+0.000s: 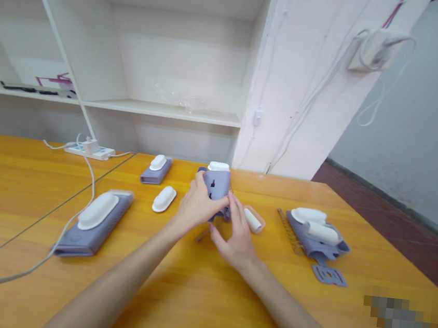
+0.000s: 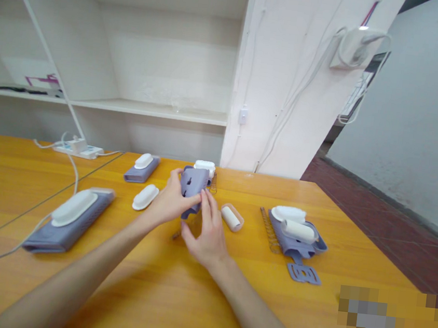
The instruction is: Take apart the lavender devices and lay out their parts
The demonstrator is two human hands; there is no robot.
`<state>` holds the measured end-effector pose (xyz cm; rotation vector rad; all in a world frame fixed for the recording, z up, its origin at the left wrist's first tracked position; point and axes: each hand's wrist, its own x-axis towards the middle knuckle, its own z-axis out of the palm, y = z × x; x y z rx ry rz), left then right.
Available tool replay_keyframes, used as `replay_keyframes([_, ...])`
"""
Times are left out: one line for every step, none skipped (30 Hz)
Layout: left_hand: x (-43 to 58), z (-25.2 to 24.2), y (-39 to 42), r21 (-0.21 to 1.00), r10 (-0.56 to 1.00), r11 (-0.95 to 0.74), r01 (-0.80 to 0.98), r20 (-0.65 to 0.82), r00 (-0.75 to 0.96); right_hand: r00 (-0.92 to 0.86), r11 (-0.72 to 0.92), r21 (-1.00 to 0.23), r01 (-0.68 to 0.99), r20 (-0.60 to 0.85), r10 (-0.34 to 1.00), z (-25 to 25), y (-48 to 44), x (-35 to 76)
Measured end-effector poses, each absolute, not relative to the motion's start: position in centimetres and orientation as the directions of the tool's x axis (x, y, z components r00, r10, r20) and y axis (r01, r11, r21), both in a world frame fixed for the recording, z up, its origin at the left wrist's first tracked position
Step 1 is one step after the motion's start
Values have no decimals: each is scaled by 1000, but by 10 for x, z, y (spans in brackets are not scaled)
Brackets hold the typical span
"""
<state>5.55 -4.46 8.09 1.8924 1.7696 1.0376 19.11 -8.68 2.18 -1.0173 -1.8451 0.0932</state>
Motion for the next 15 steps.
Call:
replay_keyframes([61,78,-45,743,953,-197,640,299,-54,-135,628,-495,600,711,690,26,-87,190])
replay_keyframes([67,75,-44,792,949,-226,567,311,-56,-107,605,-515,607,701,705,29,-87,189])
replay_keyframes([71,72,-43,836,950,-248,489,310,-48,-83,578,-531,620,688,721,33,-86,189])
replay_keyframes([74,69,-42,873,953,-264,409,301,-29,-64,547,-542,638,671,738,35,-85,189])
replay_keyframes([77,68,-40,903,957,-272,333,290,-5,-47,514,-548,660,653,756,37,-84,190])
replay_keyframes([80,67,-39,924,959,-276,265,281,17,-31,480,-550,684,636,771,38,-82,190])
replay_keyframes([82,67,-39,938,960,-278,207,277,36,-14,448,-546,708,623,782,40,-81,191])
replay_keyframes([84,69,-39,946,960,-281,160,277,48,2,419,-538,732,616,788,41,-80,191])
replay_keyframes([86,71,-40,950,957,-288,123,283,56,14,396,-523,755,616,788,43,-79,192])
replay_keyframes([88,74,-41,950,954,-299,93,295,62,21,378,-501,778,623,782,45,-79,192])
replay_keyframes([90,76,-43,946,948,-315,69,311,72,26,363,-476,801,633,774,48,-80,192])
replay_keyframes([91,78,-44,942,941,-333,44,328,88,34,343,-453,823,642,766,51,-80,193])
replay_keyframes([92,80,-46,938,933,-345,18,341,112,42,322,-434,841,646,762,55,-80,194])
replay_keyframes([92,80,-48,937,927,-349,-6,346,148,48,303,-424,853,643,764,59,-79,196])
replay_keyframes([92,80,-50,940,922,-341,-22,339,188,51,291,-423,858,635,771,62,-78,199])
